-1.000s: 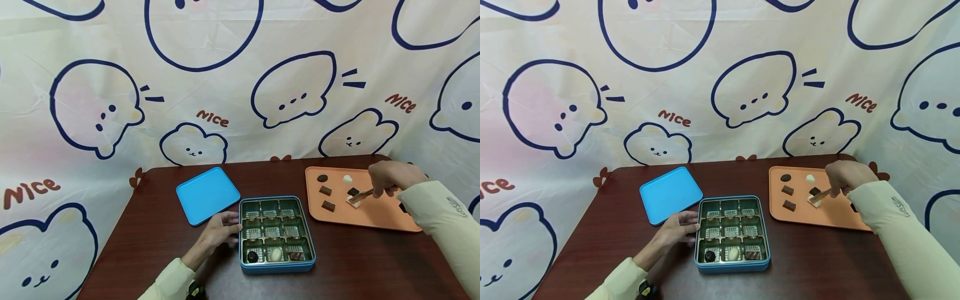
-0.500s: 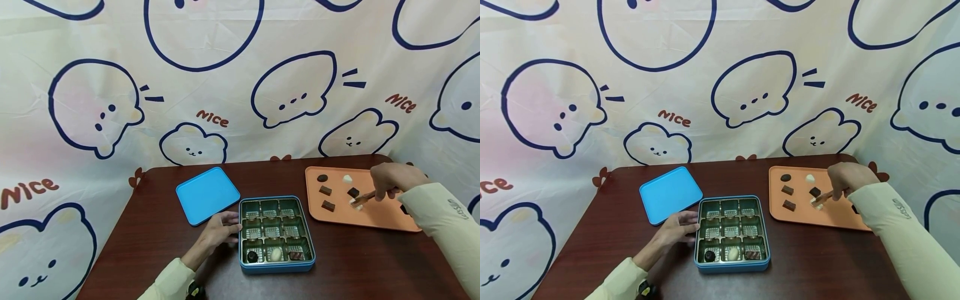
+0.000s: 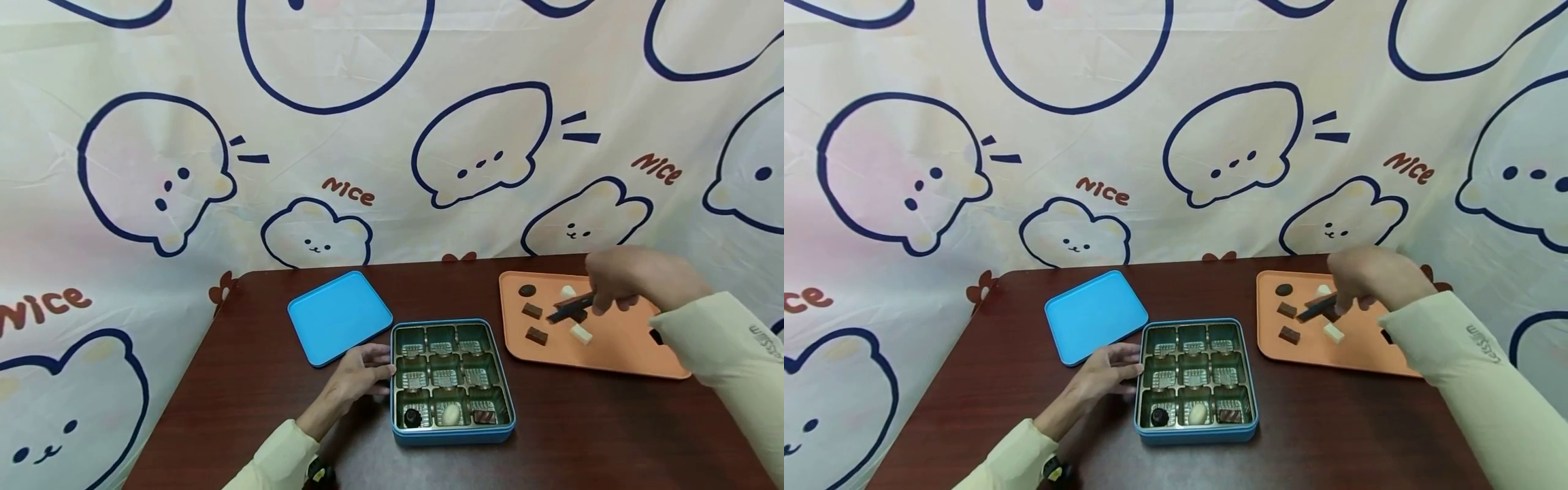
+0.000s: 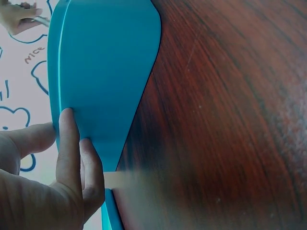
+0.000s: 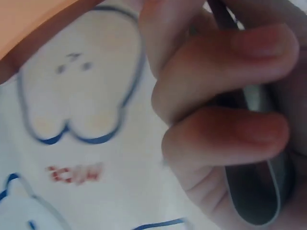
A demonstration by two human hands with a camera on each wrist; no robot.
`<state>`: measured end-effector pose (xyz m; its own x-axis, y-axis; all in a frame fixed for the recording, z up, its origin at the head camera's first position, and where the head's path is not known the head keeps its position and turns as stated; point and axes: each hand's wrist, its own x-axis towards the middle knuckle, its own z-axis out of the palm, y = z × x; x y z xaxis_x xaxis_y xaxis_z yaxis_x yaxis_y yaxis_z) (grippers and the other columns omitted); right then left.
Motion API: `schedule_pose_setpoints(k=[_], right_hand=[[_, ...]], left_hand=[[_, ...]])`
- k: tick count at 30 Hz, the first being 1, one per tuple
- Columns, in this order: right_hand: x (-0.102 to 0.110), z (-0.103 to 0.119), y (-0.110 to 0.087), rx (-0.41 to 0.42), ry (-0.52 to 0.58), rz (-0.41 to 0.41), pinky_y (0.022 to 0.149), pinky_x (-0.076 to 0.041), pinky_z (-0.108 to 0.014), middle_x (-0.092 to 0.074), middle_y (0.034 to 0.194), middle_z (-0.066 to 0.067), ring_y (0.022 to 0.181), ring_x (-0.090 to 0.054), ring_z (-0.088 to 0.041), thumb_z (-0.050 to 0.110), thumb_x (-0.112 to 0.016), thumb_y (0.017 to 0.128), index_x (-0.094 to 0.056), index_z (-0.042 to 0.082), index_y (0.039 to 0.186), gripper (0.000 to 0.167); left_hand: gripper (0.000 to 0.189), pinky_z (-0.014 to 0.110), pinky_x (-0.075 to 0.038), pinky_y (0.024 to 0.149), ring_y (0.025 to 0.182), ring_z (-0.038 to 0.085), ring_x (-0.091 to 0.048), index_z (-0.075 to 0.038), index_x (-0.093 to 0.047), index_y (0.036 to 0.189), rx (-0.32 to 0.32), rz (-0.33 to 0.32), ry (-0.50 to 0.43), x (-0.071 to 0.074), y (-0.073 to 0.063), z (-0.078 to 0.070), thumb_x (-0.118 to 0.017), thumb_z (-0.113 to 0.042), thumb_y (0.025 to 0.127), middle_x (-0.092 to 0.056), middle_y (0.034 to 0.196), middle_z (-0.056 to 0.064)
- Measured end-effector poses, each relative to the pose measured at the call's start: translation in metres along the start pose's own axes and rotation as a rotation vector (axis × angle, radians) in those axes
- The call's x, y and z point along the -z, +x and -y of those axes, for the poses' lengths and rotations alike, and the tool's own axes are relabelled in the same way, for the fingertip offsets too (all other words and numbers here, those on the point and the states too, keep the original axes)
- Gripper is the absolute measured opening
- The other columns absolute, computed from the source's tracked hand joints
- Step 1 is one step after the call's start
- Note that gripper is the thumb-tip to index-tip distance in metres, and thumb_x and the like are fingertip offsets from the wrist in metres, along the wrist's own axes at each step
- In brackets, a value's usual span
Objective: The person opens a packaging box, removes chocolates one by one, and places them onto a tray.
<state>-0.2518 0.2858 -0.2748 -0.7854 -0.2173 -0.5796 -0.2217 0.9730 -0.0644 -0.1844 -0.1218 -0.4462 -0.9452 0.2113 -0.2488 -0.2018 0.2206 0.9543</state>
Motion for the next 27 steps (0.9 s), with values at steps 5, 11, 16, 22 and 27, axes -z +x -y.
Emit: schedule_pose_setpoints(k=[5, 11, 16, 22, 27], right_hand=[[0.0, 0.046, -0.014, 0.121, -0.081, -0.078, 0.048, -0.039, -0.023, -0.056, 0.052, 0.004, 0.046, -0.048, -0.008, 0.019, -0.078, 0.085, -0.068, 0.016, 0.064, 0.024], [-0.007, 0.084, -0.022, 0.157, -0.156, -0.148, 0.044, -0.043, -0.023, -0.06, 0.054, 0.004, 0.047, -0.055, -0.009, 0.021, -0.083, 0.081, -0.068, 0.02, 0.066, 0.021], [-0.015, 0.1, -0.026, 0.198, -0.179, -0.211, 0.048, -0.046, -0.024, -0.061, 0.06, 0.007, 0.049, -0.056, -0.007, 0.021, -0.086, 0.078, -0.068, 0.021, 0.067, 0.02], [-0.025, 0.115, -0.029, 0.25, -0.173, -0.205, 0.048, -0.043, -0.022, -0.057, 0.057, 0.008, 0.05, -0.053, -0.007, 0.02, -0.088, 0.075, -0.068, 0.02, 0.063, 0.023], [-0.033, 0.127, -0.03, 0.257, -0.232, -0.208, 0.047, -0.035, -0.021, -0.048, 0.052, 0.01, 0.049, -0.045, -0.006, 0.024, -0.09, 0.072, -0.061, 0.021, 0.057, 0.033]], left_hand=[[0.049, 0.041, -0.063, 0.068, 0.096, 0.025, -0.069, 0.009, -0.05, 0.138, -0.004, 0.002, -0.001, 0.0, 0.0, 0.001, -0.067, -0.005, 0.094, -0.058, 0.128, 0.027], [0.049, 0.041, -0.063, 0.068, 0.095, 0.025, -0.069, 0.009, -0.05, 0.138, -0.005, 0.004, 0.005, 0.001, 0.001, 0.002, -0.067, -0.005, 0.094, -0.058, 0.128, 0.027], [0.049, 0.04, -0.063, 0.068, 0.096, 0.024, -0.068, 0.009, -0.05, 0.138, -0.006, 0.008, -0.007, 0.001, 0.0, 0.001, -0.067, -0.004, 0.094, -0.057, 0.129, 0.027], [0.049, 0.039, -0.063, 0.068, 0.096, 0.023, -0.068, 0.008, -0.049, 0.138, -0.004, 0.008, -0.016, 0.001, 0.0, 0.002, -0.067, -0.004, 0.094, -0.057, 0.129, 0.027], [0.049, 0.038, -0.063, 0.067, 0.093, 0.022, -0.068, 0.009, -0.05, 0.138, -0.002, 0.008, -0.022, 0.001, 0.0, 0.003, -0.067, -0.004, 0.094, -0.057, 0.129, 0.026]])
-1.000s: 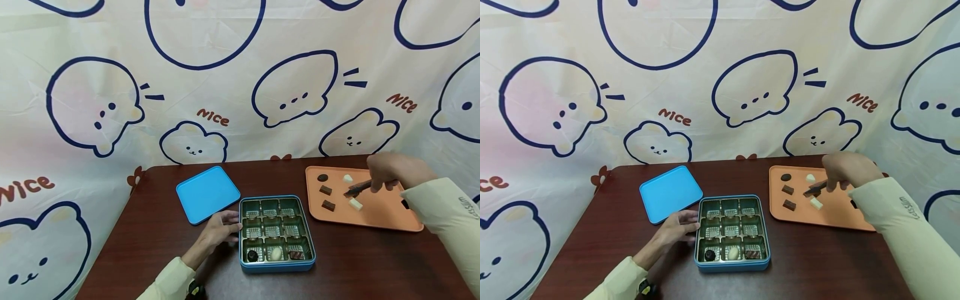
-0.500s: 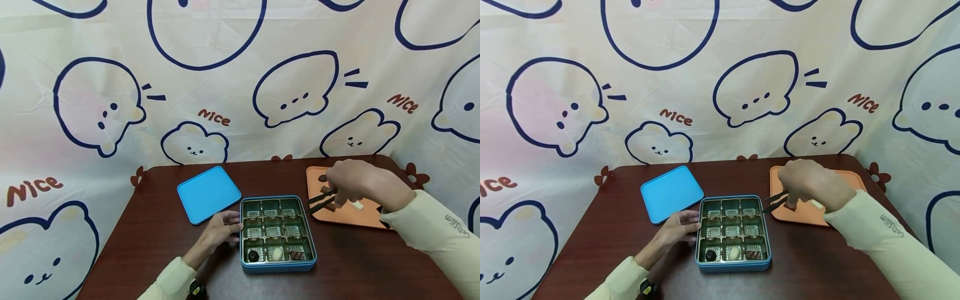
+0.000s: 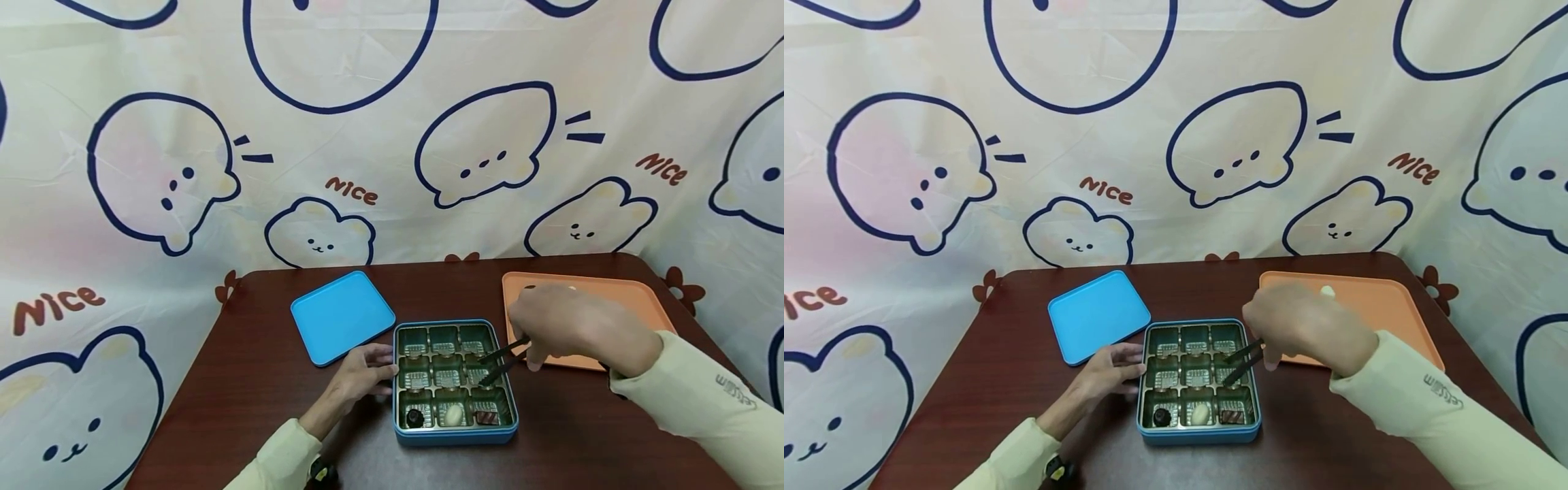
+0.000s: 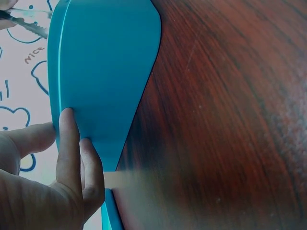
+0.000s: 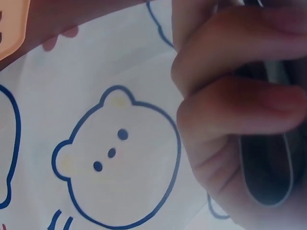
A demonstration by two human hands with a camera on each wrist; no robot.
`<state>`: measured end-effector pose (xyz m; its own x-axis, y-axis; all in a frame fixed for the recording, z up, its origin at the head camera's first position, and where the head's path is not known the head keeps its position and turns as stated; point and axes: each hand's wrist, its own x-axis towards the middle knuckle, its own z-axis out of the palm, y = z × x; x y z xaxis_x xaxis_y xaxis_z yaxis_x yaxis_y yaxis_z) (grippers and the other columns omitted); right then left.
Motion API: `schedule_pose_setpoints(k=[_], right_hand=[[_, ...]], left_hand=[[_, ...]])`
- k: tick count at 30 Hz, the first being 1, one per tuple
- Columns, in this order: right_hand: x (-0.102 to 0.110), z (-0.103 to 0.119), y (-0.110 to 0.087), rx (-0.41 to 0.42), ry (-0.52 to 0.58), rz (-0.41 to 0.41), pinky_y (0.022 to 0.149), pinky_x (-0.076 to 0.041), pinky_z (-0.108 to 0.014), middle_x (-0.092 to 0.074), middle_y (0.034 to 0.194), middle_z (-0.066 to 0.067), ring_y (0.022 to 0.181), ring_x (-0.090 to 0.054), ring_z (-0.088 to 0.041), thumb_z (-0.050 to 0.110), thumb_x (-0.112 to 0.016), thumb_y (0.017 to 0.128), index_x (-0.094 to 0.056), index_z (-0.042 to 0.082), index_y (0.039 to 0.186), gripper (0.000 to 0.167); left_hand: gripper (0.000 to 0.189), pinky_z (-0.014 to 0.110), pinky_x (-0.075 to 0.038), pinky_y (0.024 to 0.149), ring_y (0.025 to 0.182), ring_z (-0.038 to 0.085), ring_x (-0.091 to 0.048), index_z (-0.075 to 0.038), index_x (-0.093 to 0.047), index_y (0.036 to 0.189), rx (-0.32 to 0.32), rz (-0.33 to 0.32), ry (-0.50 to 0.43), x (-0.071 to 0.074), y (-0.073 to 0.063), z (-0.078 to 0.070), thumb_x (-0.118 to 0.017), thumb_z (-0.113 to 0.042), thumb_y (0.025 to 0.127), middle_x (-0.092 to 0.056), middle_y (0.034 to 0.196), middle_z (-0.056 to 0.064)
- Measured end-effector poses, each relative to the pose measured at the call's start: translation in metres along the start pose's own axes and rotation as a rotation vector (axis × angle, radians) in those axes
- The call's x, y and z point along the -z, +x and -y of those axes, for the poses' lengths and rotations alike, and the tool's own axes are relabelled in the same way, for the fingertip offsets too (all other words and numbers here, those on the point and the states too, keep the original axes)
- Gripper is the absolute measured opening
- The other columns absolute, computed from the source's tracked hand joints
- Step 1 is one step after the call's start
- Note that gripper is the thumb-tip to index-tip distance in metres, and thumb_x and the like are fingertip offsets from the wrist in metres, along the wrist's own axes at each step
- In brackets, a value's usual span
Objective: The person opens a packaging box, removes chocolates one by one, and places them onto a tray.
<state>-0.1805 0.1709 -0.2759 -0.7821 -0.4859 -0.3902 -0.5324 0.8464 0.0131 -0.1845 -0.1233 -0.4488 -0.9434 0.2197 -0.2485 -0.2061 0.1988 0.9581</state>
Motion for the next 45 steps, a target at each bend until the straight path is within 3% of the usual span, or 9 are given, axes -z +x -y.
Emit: schedule_pose_setpoints(k=[3, 8, 13, 24, 36, 41, 45], right_hand=[[-0.005, 0.006, 0.0, -0.004, 0.016, 0.015, 0.048, -0.036, -0.023, -0.047, 0.056, 0.009, 0.048, -0.047, -0.005, 0.022, -0.091, 0.072, -0.061, 0.021, 0.061, 0.031], [-0.012, 0.011, 0.002, -0.004, 0.027, 0.04, 0.054, -0.052, -0.028, -0.058, 0.067, 0.007, 0.048, -0.056, -0.007, 0.02, -0.092, 0.068, -0.068, 0.02, 0.071, 0.025], [-0.018, 0.013, 0.006, -0.008, -0.002, 0.056, 0.061, -0.056, -0.033, -0.06, 0.071, 0.005, 0.05, -0.057, -0.008, 0.022, -0.094, 0.065, -0.068, 0.019, 0.075, 0.028], [-0.034, 0.021, 0.014, 0.007, -0.099, 0.095, 0.05, -0.047, -0.026, -0.053, 0.062, 0.007, 0.054, -0.05, -0.011, 0.027, -0.094, 0.067, -0.064, 0.016, 0.069, 0.032], [-0.053, 0.03, 0.021, 0.019, -0.253, 0.025, 0.049, -0.045, -0.026, -0.049, 0.059, 0.006, 0.053, -0.044, -0.012, 0.031, -0.096, 0.063, -0.061, 0.016, 0.064, 0.038], [-0.057, 0.033, 0.022, 0.012, -0.264, -0.002, 0.047, -0.047, -0.027, -0.049, 0.059, 0.005, 0.052, -0.046, -0.012, 0.031, -0.096, 0.062, -0.064, 0.015, 0.065, 0.036], [-0.059, 0.035, 0.021, 0.025, -0.294, -0.039, 0.044, -0.038, -0.026, -0.046, 0.057, 0.005, 0.05, -0.041, -0.01, 0.029, -0.097, 0.062, -0.061, 0.016, 0.061, 0.038]], left_hand=[[0.049, 0.038, -0.063, 0.067, 0.093, 0.022, -0.068, 0.009, -0.05, 0.138, 0.001, 0.0, -0.001, 0.0, 0.0, 0.0, -0.067, -0.003, 0.094, -0.057, 0.129, 0.026], [0.049, 0.038, -0.063, 0.067, 0.094, 0.022, -0.068, 0.009, -0.05, 0.138, -0.003, 0.002, -0.001, 0.0, 0.0, -0.001, -0.067, -0.003, 0.094, -0.057, 0.129, 0.027], [0.049, 0.038, -0.063, 0.068, 0.094, 0.022, -0.068, 0.009, -0.049, 0.138, 0.002, 0.002, -0.002, 0.0, 0.0, -0.001, -0.067, -0.004, 0.094, -0.057, 0.13, 0.027], [0.05, 0.038, -0.063, 0.068, 0.096, 0.024, -0.069, 0.009, -0.049, 0.138, 0.008, 0.004, -0.002, 0.001, -0.001, -0.001, -0.067, -0.004, 0.094, -0.057, 0.129, 0.027], [0.05, 0.039, -0.063, 0.068, 0.098, 0.024, -0.068, 0.008, -0.049, 0.139, 0.014, 0.005, 0.005, 0.0, 0.0, -0.001, -0.067, -0.004, 0.094, -0.057, 0.13, 0.027], [0.05, 0.039, -0.063, 0.068, 0.097, 0.024, -0.069, 0.009, -0.049, 0.139, 0.006, 0.003, 0.007, 0.0, 0.0, -0.001, -0.067, -0.004, 0.094, -0.057, 0.129, 0.027], [0.049, 0.039, -0.063, 0.068, 0.098, 0.024, -0.068, 0.009, -0.049, 0.138, 0.006, 0.001, 0.006, 0.0, 0.0, -0.001, -0.067, -0.004, 0.094, -0.058, 0.129, 0.027]])
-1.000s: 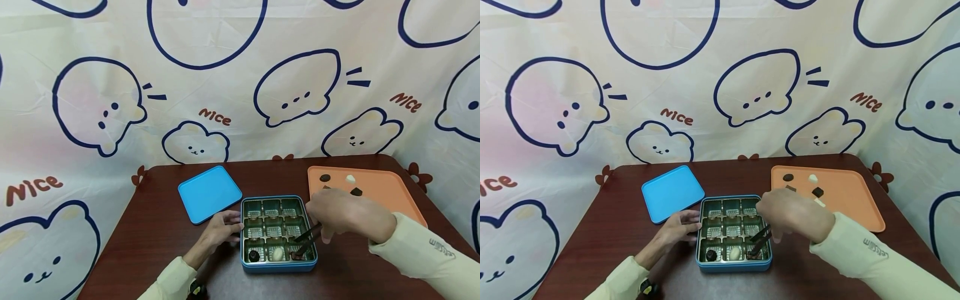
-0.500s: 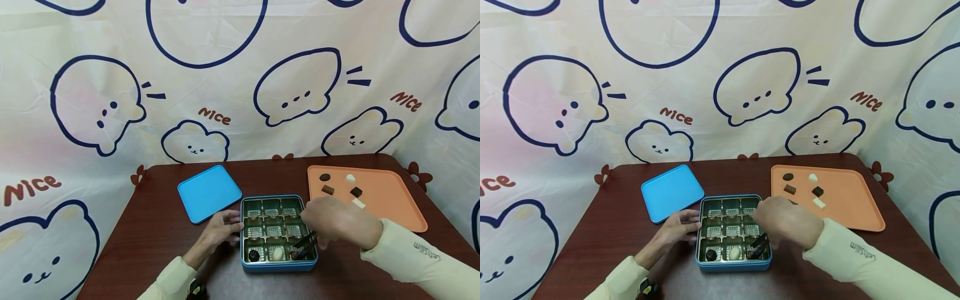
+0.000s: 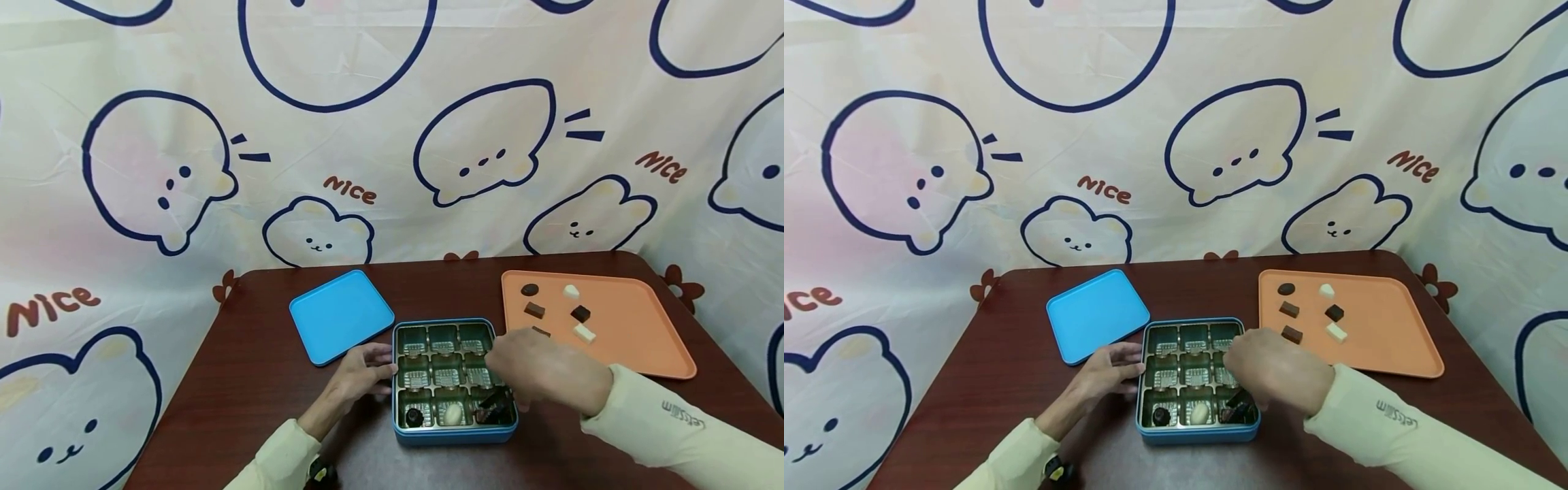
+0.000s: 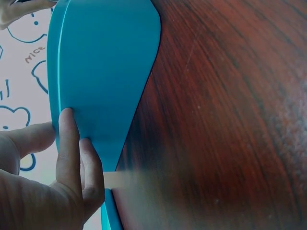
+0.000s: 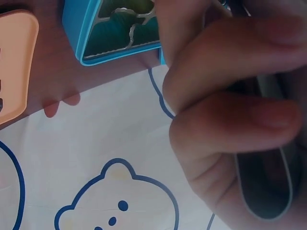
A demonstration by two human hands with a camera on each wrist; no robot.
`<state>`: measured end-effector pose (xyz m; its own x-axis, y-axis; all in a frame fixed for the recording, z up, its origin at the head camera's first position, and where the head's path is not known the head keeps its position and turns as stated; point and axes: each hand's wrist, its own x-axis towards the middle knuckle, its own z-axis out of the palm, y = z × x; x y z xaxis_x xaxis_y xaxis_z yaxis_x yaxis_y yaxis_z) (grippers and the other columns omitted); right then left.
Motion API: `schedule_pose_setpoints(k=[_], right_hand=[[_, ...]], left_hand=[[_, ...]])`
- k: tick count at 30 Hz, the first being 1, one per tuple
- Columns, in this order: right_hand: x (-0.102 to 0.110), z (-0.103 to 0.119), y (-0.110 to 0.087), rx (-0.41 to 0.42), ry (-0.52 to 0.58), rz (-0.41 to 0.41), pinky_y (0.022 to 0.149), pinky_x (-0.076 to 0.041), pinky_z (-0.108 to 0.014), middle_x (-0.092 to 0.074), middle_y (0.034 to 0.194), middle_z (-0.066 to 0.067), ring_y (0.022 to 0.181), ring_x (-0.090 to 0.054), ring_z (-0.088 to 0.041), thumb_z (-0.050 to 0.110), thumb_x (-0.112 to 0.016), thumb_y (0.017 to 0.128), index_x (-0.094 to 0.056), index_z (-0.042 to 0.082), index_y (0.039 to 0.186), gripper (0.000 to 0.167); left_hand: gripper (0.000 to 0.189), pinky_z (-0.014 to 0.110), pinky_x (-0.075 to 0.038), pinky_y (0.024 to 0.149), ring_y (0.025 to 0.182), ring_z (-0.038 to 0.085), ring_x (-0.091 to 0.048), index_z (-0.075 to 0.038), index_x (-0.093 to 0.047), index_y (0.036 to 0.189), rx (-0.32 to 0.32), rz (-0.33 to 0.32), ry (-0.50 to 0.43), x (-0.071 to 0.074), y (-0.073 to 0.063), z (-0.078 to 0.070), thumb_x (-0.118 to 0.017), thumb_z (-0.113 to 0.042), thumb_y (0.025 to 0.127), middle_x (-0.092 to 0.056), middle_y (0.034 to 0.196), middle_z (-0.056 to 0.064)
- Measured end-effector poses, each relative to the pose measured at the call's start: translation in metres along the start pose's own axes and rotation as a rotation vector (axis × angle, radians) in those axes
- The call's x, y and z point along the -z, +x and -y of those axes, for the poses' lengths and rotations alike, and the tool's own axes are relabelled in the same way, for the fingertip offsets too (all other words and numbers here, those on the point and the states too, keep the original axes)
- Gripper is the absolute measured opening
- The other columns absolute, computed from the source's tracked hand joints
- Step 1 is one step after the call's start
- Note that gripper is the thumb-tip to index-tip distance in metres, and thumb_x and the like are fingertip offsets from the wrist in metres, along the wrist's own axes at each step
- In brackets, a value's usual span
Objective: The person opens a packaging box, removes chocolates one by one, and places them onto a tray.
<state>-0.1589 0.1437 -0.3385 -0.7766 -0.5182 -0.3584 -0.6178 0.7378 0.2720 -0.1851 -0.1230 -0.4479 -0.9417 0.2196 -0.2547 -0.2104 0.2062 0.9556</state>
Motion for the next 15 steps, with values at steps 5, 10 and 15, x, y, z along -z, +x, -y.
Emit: schedule_pose_setpoints(k=[5, 10, 15], right_hand=[[-0.005, 0.0025, -0.0017, 0.02, -0.143, -0.097, 0.045, -0.022, -0.027, -0.031, 0.054, 0.005, 0.052, -0.024, -0.01, 0.023, -0.092, 0.066, -0.051, 0.016, 0.055, 0.043], [-0.0069, 0.002, -0.0022, 0.04, -0.195, -0.132, 0.046, -0.02, -0.026, -0.035, 0.053, 0.004, 0.052, -0.023, -0.01, 0.026, -0.092, 0.067, -0.052, 0.016, 0.054, 0.043], [-0.0012, -0.0003, -0.0015, 0.029, -0.118, -0.06, 0.043, -0.034, -0.024, -0.044, 0.056, 0.004, 0.05, -0.036, -0.009, 0.03, -0.093, 0.068, -0.059, 0.017, 0.058, 0.038]], left_hand=[[0.049, 0.038, -0.063, 0.069, 0.098, 0.024, -0.068, 0.009, -0.049, 0.138, 0.001, 0.004, -0.001, 0.0001, 0.0008, -0.0007, -0.067, -0.004, 0.094, -0.057, 0.13, 0.027], [0.049, 0.039, -0.063, 0.068, 0.097, 0.024, -0.068, 0.009, -0.049, 0.138, -0.001, 0.009, -0.003, -0.0001, 0.0008, -0.0004, -0.067, -0.004, 0.094, -0.057, 0.129, 0.027], [0.05, 0.04, -0.063, 0.068, 0.098, 0.024, -0.068, 0.01, -0.048, 0.139, -0.009, 0.006, 0.0, 0.0007, 0.0014, 0.0003, -0.067, -0.004, 0.094, -0.057, 0.129, 0.027]])
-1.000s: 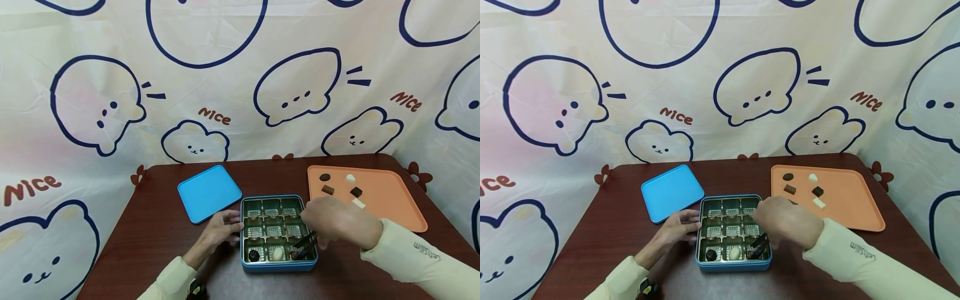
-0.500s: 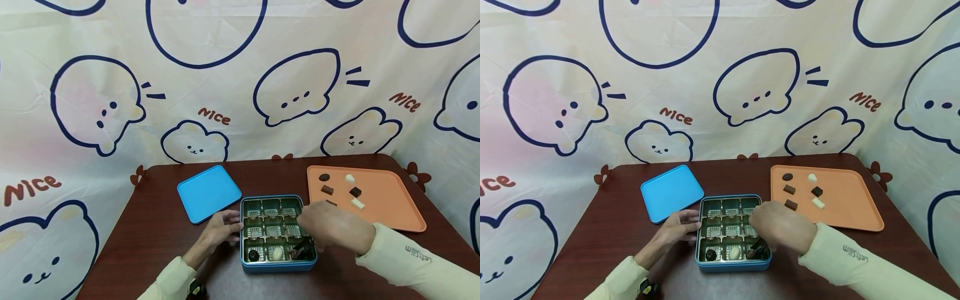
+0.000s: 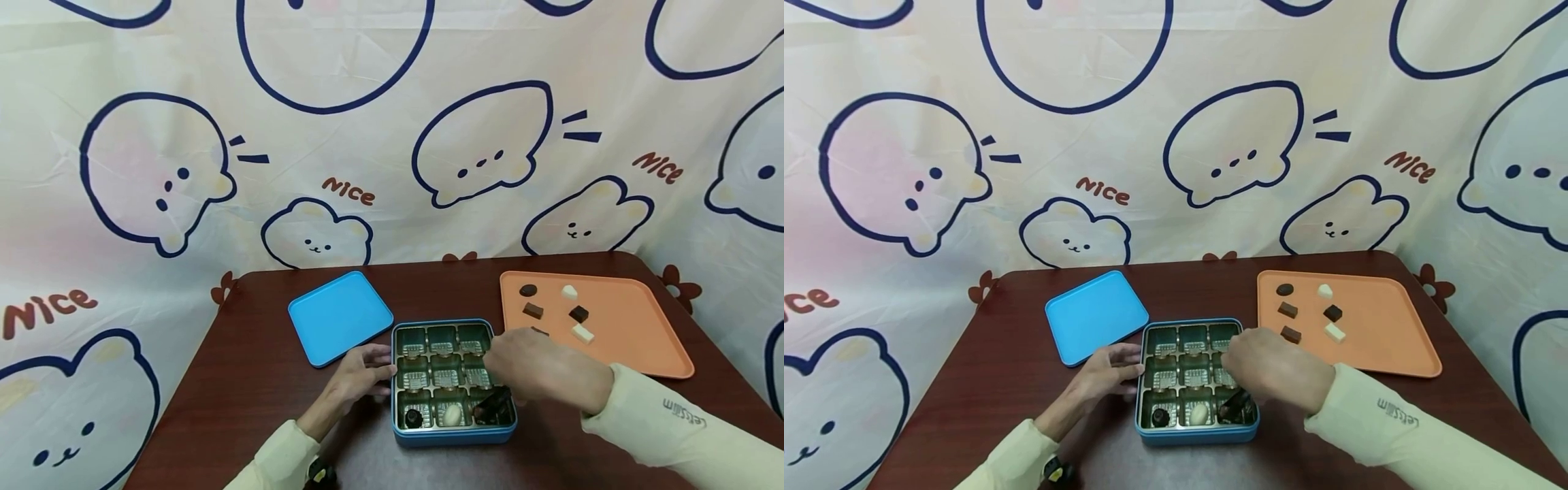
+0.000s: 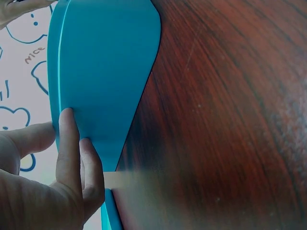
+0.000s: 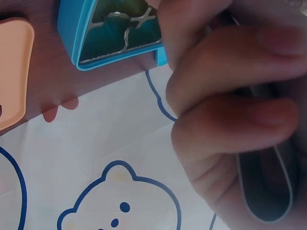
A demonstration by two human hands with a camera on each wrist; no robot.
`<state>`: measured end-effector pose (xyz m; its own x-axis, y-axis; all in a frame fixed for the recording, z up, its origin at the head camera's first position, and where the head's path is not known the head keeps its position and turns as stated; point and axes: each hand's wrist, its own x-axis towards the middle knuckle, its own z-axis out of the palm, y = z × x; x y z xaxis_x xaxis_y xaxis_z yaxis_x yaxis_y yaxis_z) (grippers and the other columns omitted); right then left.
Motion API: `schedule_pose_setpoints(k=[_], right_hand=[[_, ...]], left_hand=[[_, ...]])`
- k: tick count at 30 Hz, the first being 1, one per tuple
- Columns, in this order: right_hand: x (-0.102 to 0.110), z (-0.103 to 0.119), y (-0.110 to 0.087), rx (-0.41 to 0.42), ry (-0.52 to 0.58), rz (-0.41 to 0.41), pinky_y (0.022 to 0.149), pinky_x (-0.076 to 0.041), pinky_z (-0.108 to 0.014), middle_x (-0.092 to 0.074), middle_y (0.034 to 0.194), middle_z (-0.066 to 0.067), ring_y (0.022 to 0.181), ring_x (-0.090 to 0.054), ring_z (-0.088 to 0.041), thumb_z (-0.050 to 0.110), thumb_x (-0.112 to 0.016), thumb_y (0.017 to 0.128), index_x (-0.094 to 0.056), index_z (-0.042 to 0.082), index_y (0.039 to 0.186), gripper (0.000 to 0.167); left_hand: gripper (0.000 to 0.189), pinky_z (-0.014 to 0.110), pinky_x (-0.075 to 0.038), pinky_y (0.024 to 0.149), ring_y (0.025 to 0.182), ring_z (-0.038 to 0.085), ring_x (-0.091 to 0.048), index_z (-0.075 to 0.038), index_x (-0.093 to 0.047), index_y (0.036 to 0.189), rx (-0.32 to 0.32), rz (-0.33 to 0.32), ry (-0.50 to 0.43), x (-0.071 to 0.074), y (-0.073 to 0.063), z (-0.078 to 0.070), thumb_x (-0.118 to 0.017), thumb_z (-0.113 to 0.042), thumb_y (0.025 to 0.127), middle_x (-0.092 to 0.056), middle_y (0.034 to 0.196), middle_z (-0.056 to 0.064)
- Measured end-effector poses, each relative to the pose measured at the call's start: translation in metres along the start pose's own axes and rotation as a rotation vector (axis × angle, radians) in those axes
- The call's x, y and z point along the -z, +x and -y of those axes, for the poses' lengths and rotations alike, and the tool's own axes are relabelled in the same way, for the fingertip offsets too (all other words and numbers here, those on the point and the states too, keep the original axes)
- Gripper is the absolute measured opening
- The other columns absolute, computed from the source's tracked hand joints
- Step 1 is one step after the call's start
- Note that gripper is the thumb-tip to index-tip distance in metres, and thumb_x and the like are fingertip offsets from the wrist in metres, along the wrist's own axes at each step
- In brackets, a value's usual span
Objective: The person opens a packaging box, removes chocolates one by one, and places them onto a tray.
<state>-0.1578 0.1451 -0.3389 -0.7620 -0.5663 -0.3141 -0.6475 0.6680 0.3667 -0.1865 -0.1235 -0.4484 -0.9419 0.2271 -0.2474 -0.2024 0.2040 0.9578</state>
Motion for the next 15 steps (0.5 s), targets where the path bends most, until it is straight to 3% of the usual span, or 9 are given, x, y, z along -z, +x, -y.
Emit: schedule_pose_setpoints(k=[4, 10, 15], right_hand=[[0.005, -0.004, 0.001, -0.011, 0.069, 0.051, 0.048, -0.045, -0.025, -0.049, 0.06, 0.004, 0.055, -0.047, -0.011, 0.028, -0.093, 0.068, -0.061, 0.016, 0.062, 0.035], [0.013, -0.011, -0.002, -0.001, 0.089, 0.043, 0.05, -0.042, -0.024, -0.048, 0.061, 0.003, 0.055, -0.045, -0.011, 0.028, -0.094, 0.066, -0.059, 0.014, 0.064, 0.037], [0.021, -0.018, -0.008, -0.02, 0.143, 0.049, 0.051, -0.047, -0.026, -0.05, 0.062, 0.004, 0.056, -0.047, -0.01, 0.028, -0.095, 0.065, -0.062, 0.013, 0.066, 0.036]], left_hand=[[0.051, 0.04, -0.063, 0.068, 0.098, 0.026, -0.069, 0.01, -0.047, 0.139, -0.009, 0.002, 0.001, 0.0, 0.0, 0.0, -0.067, -0.004, 0.094, -0.057, 0.129, 0.028], [0.051, 0.04, -0.063, 0.068, 0.098, 0.026, -0.069, 0.01, -0.047, 0.139, -0.013, 0.003, 0.002, 0.001, 0.0, 0.001, -0.067, -0.004, 0.094, -0.057, 0.129, 0.028], [0.051, 0.042, -0.063, 0.069, 0.099, 0.026, -0.069, 0.01, -0.047, 0.139, -0.008, 0.003, -0.003, 0.001, 0.0, 0.001, -0.067, -0.004, 0.094, -0.057, 0.129, 0.028]])
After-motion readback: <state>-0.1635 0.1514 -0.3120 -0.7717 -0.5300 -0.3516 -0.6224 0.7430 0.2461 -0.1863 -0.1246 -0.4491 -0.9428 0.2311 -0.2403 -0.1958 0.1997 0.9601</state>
